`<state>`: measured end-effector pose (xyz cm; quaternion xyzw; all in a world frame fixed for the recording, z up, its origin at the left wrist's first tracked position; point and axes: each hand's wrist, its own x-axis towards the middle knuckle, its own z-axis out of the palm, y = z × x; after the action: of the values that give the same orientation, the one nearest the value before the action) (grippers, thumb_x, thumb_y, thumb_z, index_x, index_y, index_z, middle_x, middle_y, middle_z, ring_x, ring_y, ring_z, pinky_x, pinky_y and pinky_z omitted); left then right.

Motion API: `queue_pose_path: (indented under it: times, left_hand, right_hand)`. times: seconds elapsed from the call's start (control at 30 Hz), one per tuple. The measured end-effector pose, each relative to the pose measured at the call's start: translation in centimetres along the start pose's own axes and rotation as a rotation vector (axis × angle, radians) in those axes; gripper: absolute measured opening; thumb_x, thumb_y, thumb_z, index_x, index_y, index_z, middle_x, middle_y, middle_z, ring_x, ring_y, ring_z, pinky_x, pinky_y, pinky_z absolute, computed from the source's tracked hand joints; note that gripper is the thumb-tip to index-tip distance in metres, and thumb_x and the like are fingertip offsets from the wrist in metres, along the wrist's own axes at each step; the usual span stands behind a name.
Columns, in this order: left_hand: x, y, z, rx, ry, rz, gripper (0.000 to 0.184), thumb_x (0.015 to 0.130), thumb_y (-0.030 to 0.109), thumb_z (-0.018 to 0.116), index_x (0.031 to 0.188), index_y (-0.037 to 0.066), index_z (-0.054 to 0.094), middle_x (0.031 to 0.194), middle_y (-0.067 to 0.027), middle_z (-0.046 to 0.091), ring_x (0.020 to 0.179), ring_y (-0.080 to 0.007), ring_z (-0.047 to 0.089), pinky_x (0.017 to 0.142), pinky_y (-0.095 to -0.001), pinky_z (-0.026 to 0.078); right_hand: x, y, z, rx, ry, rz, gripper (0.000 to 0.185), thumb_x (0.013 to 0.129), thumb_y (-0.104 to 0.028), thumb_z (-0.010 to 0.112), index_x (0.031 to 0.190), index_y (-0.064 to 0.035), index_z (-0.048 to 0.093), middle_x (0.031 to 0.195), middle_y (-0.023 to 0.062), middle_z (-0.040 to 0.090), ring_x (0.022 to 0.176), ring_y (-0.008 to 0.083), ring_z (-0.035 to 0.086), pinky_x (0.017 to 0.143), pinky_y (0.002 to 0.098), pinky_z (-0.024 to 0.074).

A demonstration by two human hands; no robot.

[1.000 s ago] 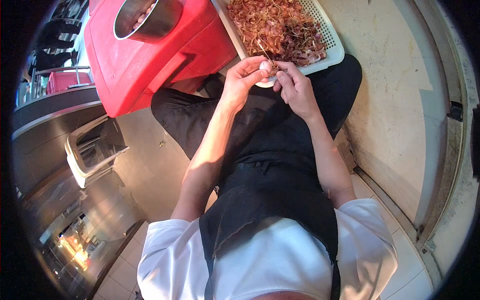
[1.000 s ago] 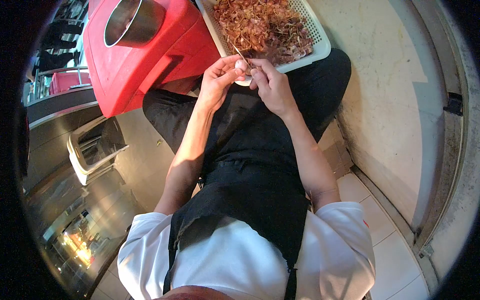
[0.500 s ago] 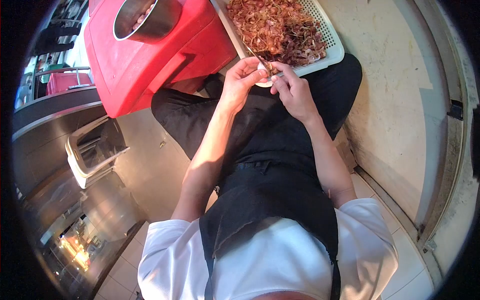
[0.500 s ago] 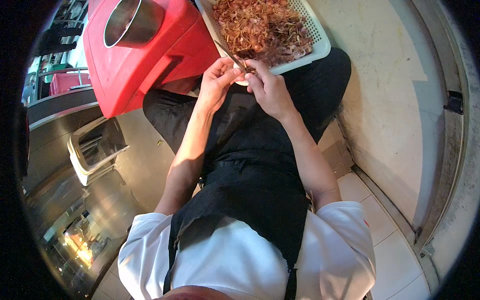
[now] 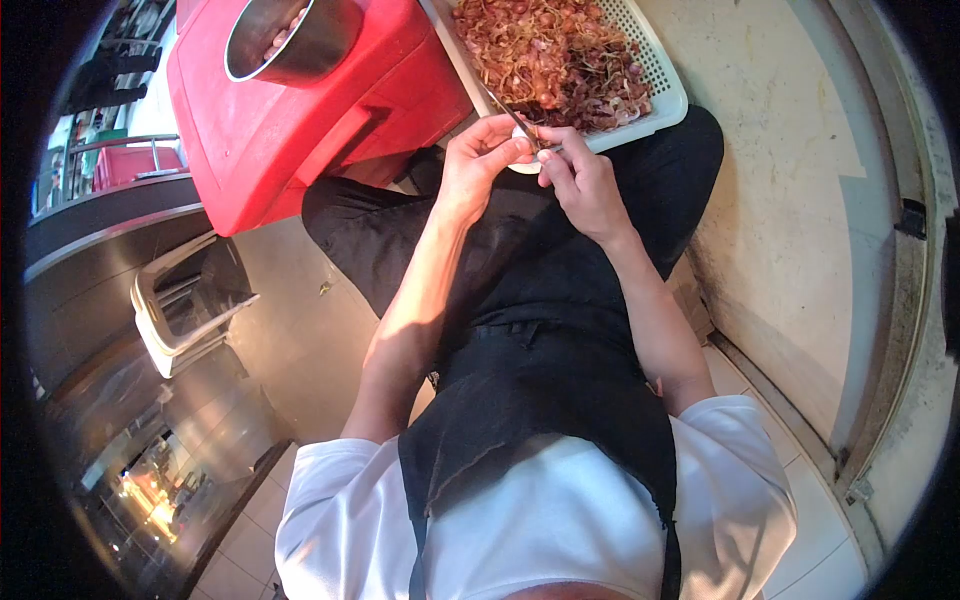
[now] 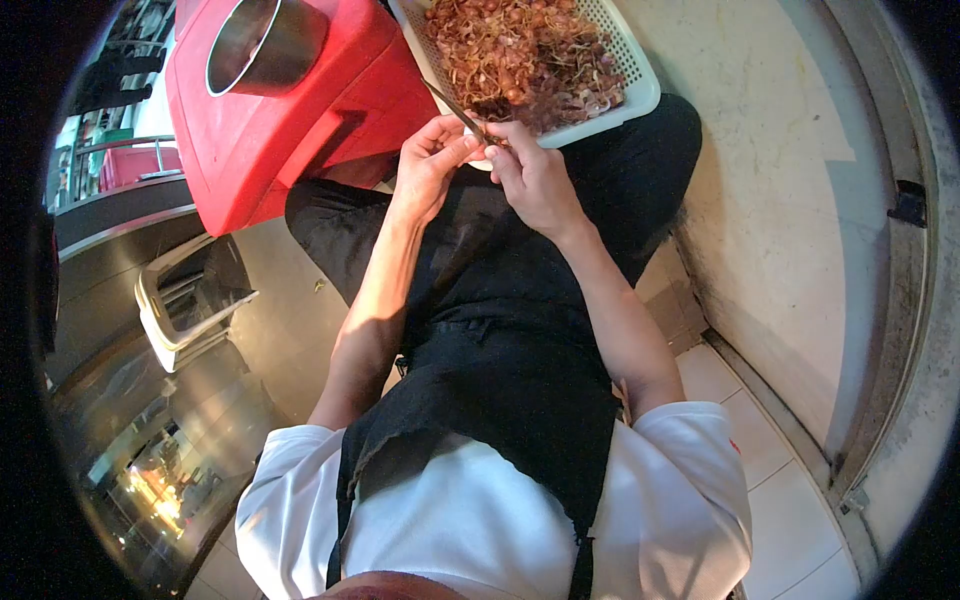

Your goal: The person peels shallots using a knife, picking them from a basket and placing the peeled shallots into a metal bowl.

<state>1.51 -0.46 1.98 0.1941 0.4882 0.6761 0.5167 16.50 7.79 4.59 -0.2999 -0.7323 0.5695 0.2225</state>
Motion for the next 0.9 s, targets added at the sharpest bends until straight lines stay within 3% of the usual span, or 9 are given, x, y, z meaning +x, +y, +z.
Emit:
queue_pose_path:
  times: [0.17, 0.27, 0.57, 0.9]
  left_hand:
    - [-0.1, -0.5, -0.2, 0.019, -0.018, -0.013, 0.029, 0.090, 0.001, 0.063, 0.118, -0.003, 0.058, 0.101, -0.0102, 0.067, 0.088, -0.0163, 0.066, 0.081, -0.0292, 0.054]
    - [0.0, -0.7, 0.1, -0.070, -0.011, -0.023, 0.029, 0.090, 0.001, 0.063, 0.119, -0.003, 0.057, 0.103, -0.0111, 0.067, 0.089, -0.0170, 0.066, 0.081, -0.0299, 0.055]
    - [0.2, -0.4, -0.1, -0.113, -0.019, -0.042, 0.032, 0.089, 0.003, 0.066, 0.119, -0.002, 0.057, 0.106, -0.0100, 0.067, 0.093, -0.0158, 0.065, 0.082, -0.0290, 0.054]
    - [0.1, -0.7, 0.1, -0.183, -0.003, -0.033, 0.025, 0.092, -0.001, 0.059, 0.116, -0.003, 0.058, 0.102, -0.0123, 0.067, 0.090, -0.0216, 0.068, 0.082, -0.0327, 0.057]
  right_hand:
    - [0.2, 0.8, 0.3, 0.009, 0.046, -0.006, 0.020, 0.098, -0.014, 0.053, 0.113, -0.0030, 0.057, 0.076, 0.0092, 0.066, 0.066, 0.0150, 0.065, 0.062, 0.0303, 0.0517]
    - [0.2, 0.7, -0.1, 0.085, 0.019, 0.103, 0.021, 0.098, -0.015, 0.052, 0.114, -0.0030, 0.058, 0.075, 0.0078, 0.066, 0.065, 0.0136, 0.064, 0.062, 0.0290, 0.0505]
    - [0.2, 0.4, -0.3, 0.125, -0.018, 0.160, 0.031, 0.098, -0.018, 0.052, 0.124, -0.0008, 0.050, 0.070, 0.0076, 0.064, 0.065, 0.0131, 0.063, 0.062, 0.0287, 0.0499]
    - [0.2, 0.1, 0.2, -0.001, 0.021, 0.020, 0.024, 0.098, -0.016, 0.053, 0.118, -0.0030, 0.052, 0.071, 0.0099, 0.064, 0.067, 0.0150, 0.064, 0.062, 0.0302, 0.0505]
